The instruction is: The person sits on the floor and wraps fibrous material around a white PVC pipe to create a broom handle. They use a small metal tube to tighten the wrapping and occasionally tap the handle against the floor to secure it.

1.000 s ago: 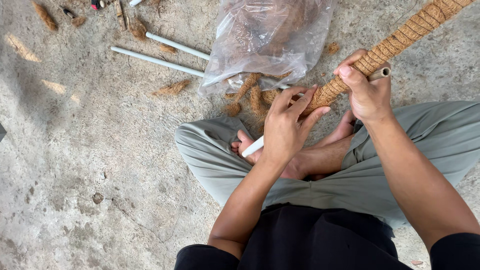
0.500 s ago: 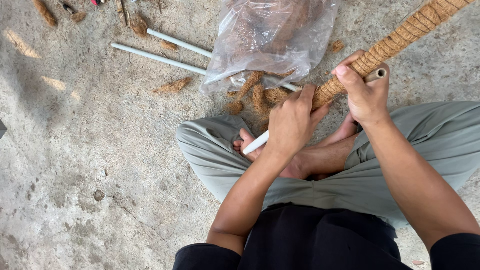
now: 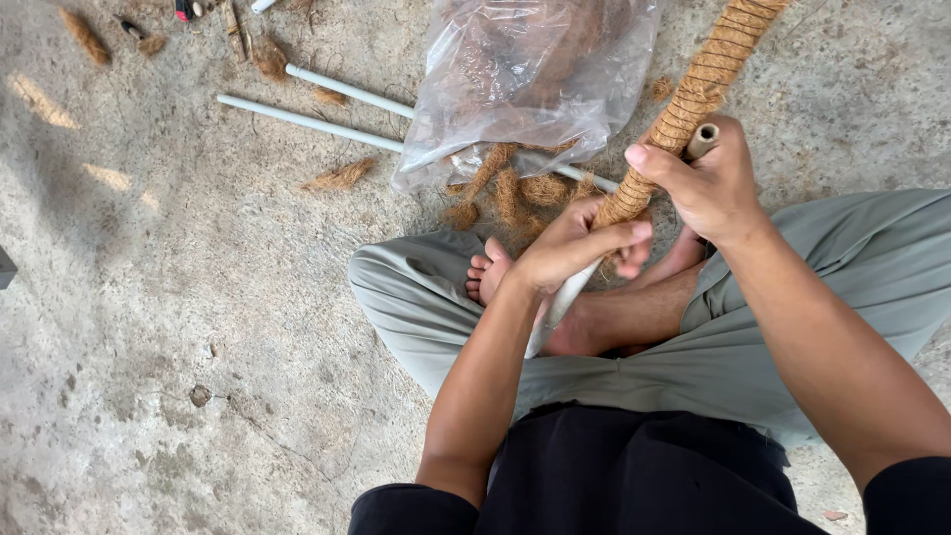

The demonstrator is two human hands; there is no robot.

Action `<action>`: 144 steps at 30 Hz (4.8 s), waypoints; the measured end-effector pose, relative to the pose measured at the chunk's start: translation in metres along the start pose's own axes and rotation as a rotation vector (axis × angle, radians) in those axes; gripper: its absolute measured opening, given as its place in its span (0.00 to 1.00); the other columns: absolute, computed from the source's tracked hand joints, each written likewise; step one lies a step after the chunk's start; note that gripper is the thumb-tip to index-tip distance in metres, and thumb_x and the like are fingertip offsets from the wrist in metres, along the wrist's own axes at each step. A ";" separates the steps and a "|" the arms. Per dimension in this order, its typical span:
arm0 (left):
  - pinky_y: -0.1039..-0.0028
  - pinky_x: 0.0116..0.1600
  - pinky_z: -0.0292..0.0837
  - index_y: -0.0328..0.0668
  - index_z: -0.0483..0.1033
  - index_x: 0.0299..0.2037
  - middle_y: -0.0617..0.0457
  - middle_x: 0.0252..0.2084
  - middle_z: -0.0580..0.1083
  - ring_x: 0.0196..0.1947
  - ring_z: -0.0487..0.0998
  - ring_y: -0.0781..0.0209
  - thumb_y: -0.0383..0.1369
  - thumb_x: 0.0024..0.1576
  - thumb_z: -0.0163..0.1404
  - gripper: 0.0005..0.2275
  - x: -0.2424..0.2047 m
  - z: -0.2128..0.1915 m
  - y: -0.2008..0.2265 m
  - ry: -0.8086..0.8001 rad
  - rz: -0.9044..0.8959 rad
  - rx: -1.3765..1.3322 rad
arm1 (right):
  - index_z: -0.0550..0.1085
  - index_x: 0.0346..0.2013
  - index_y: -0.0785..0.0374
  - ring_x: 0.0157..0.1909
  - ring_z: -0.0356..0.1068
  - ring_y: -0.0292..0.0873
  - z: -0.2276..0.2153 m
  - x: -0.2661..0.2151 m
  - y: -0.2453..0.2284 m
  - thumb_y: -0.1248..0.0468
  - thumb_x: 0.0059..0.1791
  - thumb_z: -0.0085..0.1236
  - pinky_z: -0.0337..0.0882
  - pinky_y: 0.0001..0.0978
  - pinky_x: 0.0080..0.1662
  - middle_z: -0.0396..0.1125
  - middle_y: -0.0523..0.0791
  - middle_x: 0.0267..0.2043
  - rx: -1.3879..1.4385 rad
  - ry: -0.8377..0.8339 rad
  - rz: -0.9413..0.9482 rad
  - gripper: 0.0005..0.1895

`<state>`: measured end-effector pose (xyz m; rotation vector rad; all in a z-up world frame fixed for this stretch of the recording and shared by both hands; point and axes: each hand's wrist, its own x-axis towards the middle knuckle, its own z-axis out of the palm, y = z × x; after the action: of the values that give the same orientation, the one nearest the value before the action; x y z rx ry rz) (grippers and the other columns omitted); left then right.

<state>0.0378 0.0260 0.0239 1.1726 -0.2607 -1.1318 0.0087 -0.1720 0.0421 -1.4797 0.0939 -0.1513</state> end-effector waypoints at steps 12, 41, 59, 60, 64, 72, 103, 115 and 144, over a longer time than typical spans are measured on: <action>0.76 0.43 0.64 0.34 0.73 0.46 0.58 0.35 0.68 0.35 0.65 0.69 0.51 0.74 0.33 0.25 -0.016 0.015 -0.023 0.145 0.233 0.126 | 0.67 0.28 0.60 0.26 0.56 0.28 0.007 -0.001 0.020 0.60 0.59 0.62 0.55 0.24 0.29 0.61 0.35 0.23 -0.080 0.121 -0.106 0.18; 0.54 0.37 0.76 0.45 0.79 0.41 0.42 0.27 0.79 0.30 0.82 0.42 0.42 0.51 0.57 0.13 -0.002 0.067 0.050 0.795 0.103 1.054 | 0.73 0.53 0.66 0.39 0.67 0.30 -0.016 -0.014 -0.009 0.63 0.44 0.69 0.67 0.23 0.41 0.72 0.39 0.40 -0.017 -0.218 -0.041 0.24; 0.72 0.43 0.76 0.39 0.84 0.48 0.47 0.40 0.78 0.37 0.81 0.55 0.31 0.56 0.61 0.11 -0.015 0.048 0.017 0.761 0.344 0.833 | 0.72 0.48 0.64 0.45 0.72 0.34 -0.029 -0.030 0.082 0.72 0.47 0.67 0.72 0.28 0.49 0.72 0.42 0.42 0.310 -0.182 0.224 0.17; 0.72 0.42 0.76 0.40 0.84 0.47 0.48 0.40 0.78 0.36 0.81 0.56 0.30 0.56 0.61 0.10 -0.013 0.048 0.014 0.768 0.331 0.823 | 0.72 0.48 0.64 0.45 0.72 0.34 -0.028 -0.031 0.085 0.72 0.47 0.67 0.72 0.28 0.48 0.72 0.42 0.42 0.291 -0.177 0.226 0.17; 0.74 0.41 0.77 0.40 0.84 0.47 0.49 0.39 0.79 0.35 0.82 0.61 0.31 0.56 0.62 0.10 -0.008 0.043 0.008 0.774 0.307 0.802 | 0.72 0.47 0.64 0.45 0.72 0.35 -0.026 -0.029 0.089 0.71 0.46 0.68 0.73 0.29 0.48 0.71 0.42 0.41 0.278 -0.168 0.243 0.17; 0.73 0.40 0.78 0.35 0.82 0.48 0.45 0.37 0.82 0.32 0.84 0.62 0.39 0.54 0.63 0.17 -0.001 0.010 0.028 0.458 0.095 0.861 | 0.73 0.46 0.65 0.44 0.72 0.34 -0.033 -0.023 0.080 0.68 0.45 0.69 0.72 0.28 0.47 0.73 0.43 0.40 0.125 -0.243 0.237 0.18; 0.77 0.30 0.68 0.34 0.81 0.39 0.56 0.23 0.76 0.23 0.70 0.76 0.35 0.54 0.61 0.10 0.012 0.019 0.028 0.363 -0.091 0.738 | 0.74 0.51 0.67 0.48 0.74 0.39 -0.025 -0.023 0.066 0.58 0.43 0.70 0.75 0.34 0.51 0.74 0.45 0.47 0.138 -0.168 0.312 0.26; 0.80 0.31 0.61 0.31 0.80 0.43 0.61 0.29 0.72 0.28 0.66 0.76 0.30 0.54 0.61 0.10 0.010 -0.006 -0.023 0.332 -0.126 0.334 | 0.76 0.49 0.66 0.49 0.72 0.36 -0.016 -0.027 0.069 0.57 0.47 0.68 0.71 0.31 0.54 0.75 0.44 0.46 0.169 -0.133 0.390 0.21; 0.80 0.30 0.54 0.30 0.81 0.43 0.63 0.25 0.66 0.27 0.59 0.76 0.35 0.66 0.52 0.12 0.004 -0.032 -0.056 0.637 -0.022 0.429 | 0.73 0.34 0.60 0.23 0.55 0.26 -0.009 -0.030 0.089 0.56 0.45 0.70 0.52 0.22 0.24 0.63 0.35 0.25 0.288 0.121 0.664 0.15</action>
<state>0.0296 0.0444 -0.0376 1.8551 0.0077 -0.6819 -0.0185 -0.1685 -0.0486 -1.0872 0.6267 0.2754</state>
